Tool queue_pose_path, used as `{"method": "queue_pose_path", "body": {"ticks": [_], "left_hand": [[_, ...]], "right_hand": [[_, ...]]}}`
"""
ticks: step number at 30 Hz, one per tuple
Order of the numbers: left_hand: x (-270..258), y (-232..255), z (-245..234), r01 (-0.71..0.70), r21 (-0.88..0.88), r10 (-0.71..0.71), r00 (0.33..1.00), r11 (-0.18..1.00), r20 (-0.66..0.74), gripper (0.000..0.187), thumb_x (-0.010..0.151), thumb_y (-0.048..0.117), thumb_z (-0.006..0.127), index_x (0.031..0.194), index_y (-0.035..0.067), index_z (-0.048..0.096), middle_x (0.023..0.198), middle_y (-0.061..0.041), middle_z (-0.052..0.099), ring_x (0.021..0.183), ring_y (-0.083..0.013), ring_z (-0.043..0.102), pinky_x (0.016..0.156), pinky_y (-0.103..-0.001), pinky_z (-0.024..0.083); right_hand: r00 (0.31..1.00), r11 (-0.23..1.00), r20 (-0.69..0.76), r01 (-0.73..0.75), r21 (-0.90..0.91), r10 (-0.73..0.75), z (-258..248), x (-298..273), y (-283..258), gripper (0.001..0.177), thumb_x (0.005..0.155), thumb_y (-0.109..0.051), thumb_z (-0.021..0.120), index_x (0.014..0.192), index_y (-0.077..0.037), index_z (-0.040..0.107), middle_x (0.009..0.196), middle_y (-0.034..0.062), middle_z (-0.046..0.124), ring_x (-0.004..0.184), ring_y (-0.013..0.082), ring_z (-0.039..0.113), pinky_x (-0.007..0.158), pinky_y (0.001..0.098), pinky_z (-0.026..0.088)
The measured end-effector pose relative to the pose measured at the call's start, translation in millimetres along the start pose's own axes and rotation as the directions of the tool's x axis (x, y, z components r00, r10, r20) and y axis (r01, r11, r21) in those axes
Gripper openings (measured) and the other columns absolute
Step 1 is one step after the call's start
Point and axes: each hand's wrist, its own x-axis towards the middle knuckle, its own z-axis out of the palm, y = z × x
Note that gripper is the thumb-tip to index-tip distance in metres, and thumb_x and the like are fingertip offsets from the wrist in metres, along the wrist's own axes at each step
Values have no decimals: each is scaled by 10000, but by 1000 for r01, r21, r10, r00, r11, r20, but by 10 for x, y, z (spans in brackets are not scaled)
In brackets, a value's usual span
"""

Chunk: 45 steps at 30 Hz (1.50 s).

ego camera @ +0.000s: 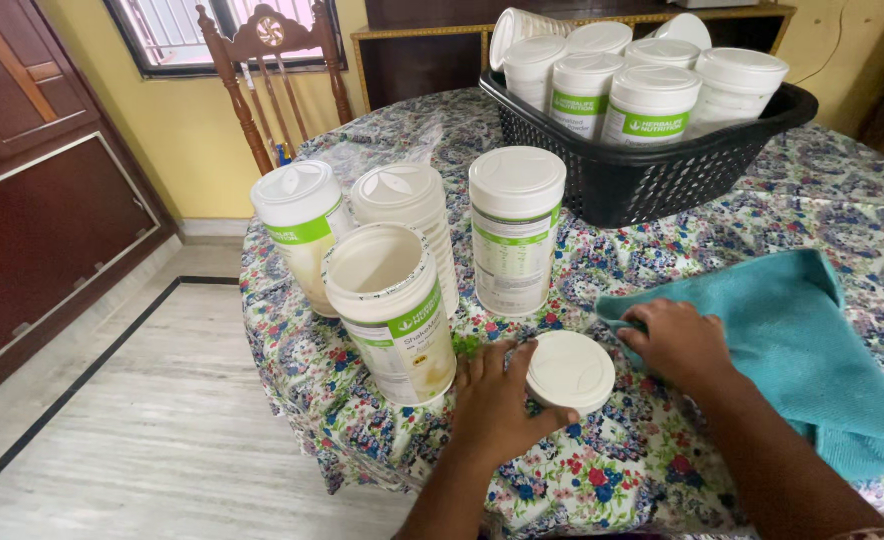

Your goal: The person wipes white plastic containers and their lids with a teal cloth on a floral tablecloth. They handle each container and lid one at a time, wiping the exterior surfaces and then placing them back on the table.

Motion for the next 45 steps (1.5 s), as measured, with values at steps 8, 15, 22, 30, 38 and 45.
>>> {"method": "queue_pose_path", "body": {"ticks": [8, 15, 22, 30, 38, 45], "left_hand": [[37, -65, 54, 39, -82, -39, 999, 996, -8, 1129, 716, 688, 788, 1560, 66, 372, 1484, -239, 509, 1455, -429, 362, 1195, -634, 148], [23, -116, 90, 54, -114, -56, 998, 992, -11, 1173, 706, 668, 807, 1566, 22, 340, 1482, -255, 515, 1442, -416, 423, 1199, -639, 150], [22, -141, 120, 48, -100, -51, 999, 994, -19, 1165, 727, 608, 817, 1592, 17, 305, 1514, -217, 513, 1426, -360, 458, 1199, -634, 173], [24, -149, 134, 70, -121, -70, 998, 990, -2, 1200, 686, 658, 816, 1569, 10, 325, 1501, -216, 513, 1437, -348, 450, 1209, -637, 140], [31, -135, 139, 31, -56, -31, 999, 998, -16, 1187, 716, 625, 825, 1576, -1, 300, 1503, -258, 497, 1447, -383, 429, 1195, -644, 143], [47, -107, 121, 75, -117, -75, 997, 990, 5, 1172, 707, 617, 817, 1571, 18, 300, 1502, -218, 518, 1439, -337, 459, 1209, -644, 121]], "right_hand": [[828, 601, -334, 557, 573, -449, -89, -367, -165, 230, 906, -300, 688, 997, -91, 720, 1462, 153, 609, 1248, 330, 639, 962, 467, 538], [985, 878, 31, 139, 457, -172, -58, -397, -703, 521, 953, -358, 597, 1426, -147, 533, 1338, 119, 665, 1221, 303, 663, 1066, 444, 500], [896, 877, -71, 444, 183, -439, 237, -448, -842, 504, 991, -310, 500, 1485, -216, 536, 1604, 64, 448, 1472, 323, 332, 1108, 659, 250], [903, 819, -156, 430, 379, -401, 175, -409, -232, 347, 972, -297, 591, 1299, -260, 703, 1429, 34, 608, 1368, 290, 496, 1126, 578, 349], [836, 829, -231, 537, 154, -498, 99, -522, -844, 377, 800, -205, 686, 1158, -275, 780, 1139, -7, 687, 1120, 262, 593, 920, 502, 411], [737, 675, -186, 672, 304, -650, -95, -560, -611, 248, 781, -241, 759, 1022, -285, 795, 1058, -12, 689, 1030, 215, 624, 881, 454, 456]]}}
